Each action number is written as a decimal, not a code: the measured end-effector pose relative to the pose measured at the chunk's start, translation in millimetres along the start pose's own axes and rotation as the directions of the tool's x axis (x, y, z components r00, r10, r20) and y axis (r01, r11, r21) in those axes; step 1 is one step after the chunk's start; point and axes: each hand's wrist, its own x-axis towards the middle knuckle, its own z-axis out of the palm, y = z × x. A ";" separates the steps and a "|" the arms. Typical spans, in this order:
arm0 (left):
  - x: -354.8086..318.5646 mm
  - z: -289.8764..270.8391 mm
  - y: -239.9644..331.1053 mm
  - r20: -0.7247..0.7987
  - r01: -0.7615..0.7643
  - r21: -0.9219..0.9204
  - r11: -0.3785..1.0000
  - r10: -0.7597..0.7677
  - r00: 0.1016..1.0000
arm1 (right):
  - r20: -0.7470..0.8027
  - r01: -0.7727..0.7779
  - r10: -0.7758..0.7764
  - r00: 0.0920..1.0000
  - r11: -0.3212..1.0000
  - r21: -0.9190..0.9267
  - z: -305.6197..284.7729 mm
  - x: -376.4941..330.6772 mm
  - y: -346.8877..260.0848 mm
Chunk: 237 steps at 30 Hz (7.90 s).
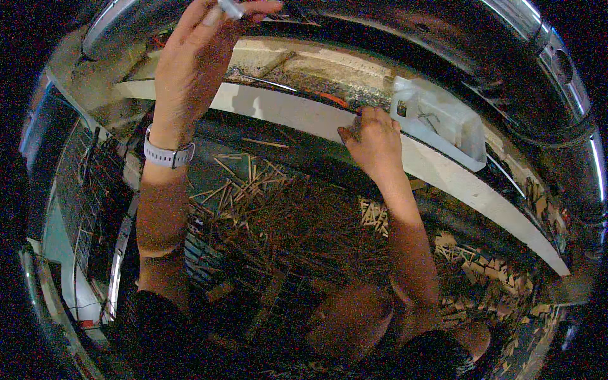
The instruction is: The person cleans debris from the internal components of a large packaging machine and uses an allen key to adjust several screws on a metal cylinder.
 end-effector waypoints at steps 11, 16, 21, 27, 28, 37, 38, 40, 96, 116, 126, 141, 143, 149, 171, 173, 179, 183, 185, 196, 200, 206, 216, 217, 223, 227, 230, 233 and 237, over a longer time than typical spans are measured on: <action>4.2 28.0 0.8 -0.387 -0.297 0.359 0.885 0.431 0.815 | -0.064 0.119 -0.119 0.991 0.993 -0.001 6.3 -4.1 14.1; 8.3 41.3 -0.4 -0.334 -0.173 0.380 0.909 0.309 0.890 | -0.018 0.085 -0.084 0.996 0.996 0.022 1.4 -4.0 12.3; 19.5 36.7 -24.3 -0.306 -0.186 0.329 0.926 0.291 0.906 | -0.126 0.140 -0.141 0.982 0.990 -0.020 5.4 -5.1 13.1; 12.5 30.1 -30.3 -0.373 -0.083 0.379 0.922 0.234 0.898 | -0.081 0.104 -0.102 0.991 0.994 0.019 0.7 -6.0 8.2; 11.0 33.6 -28.8 -0.392 -0.099 0.366 0.925 0.249 0.886 | -0.067 0.092 -0.089 0.994 0.995 0.035 -0.2 -6.6 8.8; 13.1 39.6 -31.0 -0.391 -0.175 0.422 0.889 0.353 0.850 | -0.062 0.096 -0.094 0.994 0.995 0.032 -2.5 -5.7 6.9; 15.5 38.1 -32.3 -0.372 -0.195 0.436 0.878 0.373 0.850 | -0.075 0.112 -0.109 0.991 0.993 0.026 -1.1 -5.8 7.9; 24.9 36.6 -34.0 -0.213 -0.358 0.559 0.748 0.547 0.810 | -0.099 0.139 -0.137 0.986 0.990 0.013 3.6 -6.4 11.3; 6.9 112.1 -112.5 -0.021 0.307 0.505 0.807 -0.344 0.939 | 0.160 -0.205 0.169 0.972 0.292 0.934 -63.5 -48.0 28.0; -37.0 111.6 -152.0 0.136 -0.058 0.956 0.288 -0.258 0.957 | -0.091 0.093 0.401 0.912 0.015 0.996 -74.4 -55.6 30.2; -37.0 107.3 -149.7 0.122 -0.008 0.944 0.329 -0.325 0.938 | -0.023 0.111 0.447 0.894 -0.171 0.979 -77.5 -54.9 20.0; -38.0 104.8 -153.3 0.124 -0.066 0.979 0.194 -0.303 0.945 | -0.076 0.155 0.464 0.883 -0.136 0.978 -81.4 -49.9 18.5; -36.5 107.0 -154.5 0.105 -0.030 0.975 0.221 -0.335 0.936 | -0.042 0.150 0.470 0.882 -0.196 0.969 -83.9 -47.9 21.3; -35.0 105.6 -156.5 0.098 -0.020 0.973 0.228 -0.334 0.938 | -0.074 0.175 0.505 0.860 -0.155 0.972 -83.1 -45.9 20.6; -40.6 112.2 -161.9 0.112 -0.065 0.976 0.207 -0.221 0.969 | 0.097 0.087 0.335 0.937 -0.493 0.866 -77.0 -34.0 27.1; -40.7 108.3 -161.0 0.127 -0.067 0.963 0.260 -0.218 0.968 | 0.117 0.034 0.282 0.952 -0.479 0.877 -77.9 -36.4 35.7; -38.5 102.2 -151.9 0.250 -0.197 0.938 0.287 -0.162 0.955 | 0.262 -0.306 -0.160 0.952 -0.485 0.819 -95.9 -41.1 71.9; -35.9 105.9 -149.9 0.247 -0.189 0.932 0.311 -0.159 0.956 | 0.276 -0.391 -0.297 0.914 -0.467 0.793 -100.4 -38.3 82.6; -36.2 106.5 -148.0 0.231 -0.161 0.927 0.338 -0.177 0.957 | 0.253 -0.404 -0.357 0.899 -0.457 0.792 -96.4 -36.0 88.4; -43.1 92.9 -165.1 0.120 -0.059 0.924 0.379 -0.139 0.983 | 0.377 -0.512 -0.383 0.843 -0.360 0.779 -111.0 -33.5 92.2; -43.0 91.7 -164.0 0.136 -0.079 0.932 0.354 -0.139 0.981 | 0.398 -0.535 -0.392 0.829 -0.350 0.769 -114.1 -35.2 92.8; -45.3 86.5 -167.7 0.161 -0.118 0.926 0.360 -0.093 0.982 | 0.410 -0.561 -0.426 0.806 -0.331 0.759 -119.4 -36.7 94.7; -54.0 73.0 -180.7 0.173 -0.102 0.924 0.370 -0.164 0.971 | 0.429 -0.594 -0.454 0.781 -0.327 0.735 -120.4 -36.0 97.3; -53.4 73.2 -180.8 0.177 -0.106 0.923 0.370 -0.164 0.971 | 0.434 -0.594 -0.449 0.781 -0.320 0.738 -122.0 -35.6 97.3; -54.9 70.9 -181.1 0.194 -0.111 0.904 0.413 -0.164 0.967 | 0.471 -0.623 -0.473 0.745 -0.241 0.744 -127.5 -33.1 100.2; -55.6 69.3 -179.3 0.215 -0.157 0.911 0.381 -0.113 0.970 | 0.506 -0.631 -0.433 0.746 -0.216 0.745 -128.1 -33.9 97.9; -53.2 70.3 -176.1 0.222 -0.172 0.919 0.355 -0.105 0.969 | 0.467 -0.598 -0.428 0.774 -0.252 0.761 -124.3 -34.0 93.7; -54.2 71.6 -178.1 0.242 -0.199 0.909 0.367 -0.076 0.967 | 0.428 -0.552 -0.389 0.816 -0.305 0.776 -118.2 -37.6 88.7; -52.5 74.7 -177.3 0.217 -0.175 0.918 0.355 -0.081 0.973 | 0.409 -0.476 -0.268 0.872 -0.271 0.836 -117.7 -36.8 81.6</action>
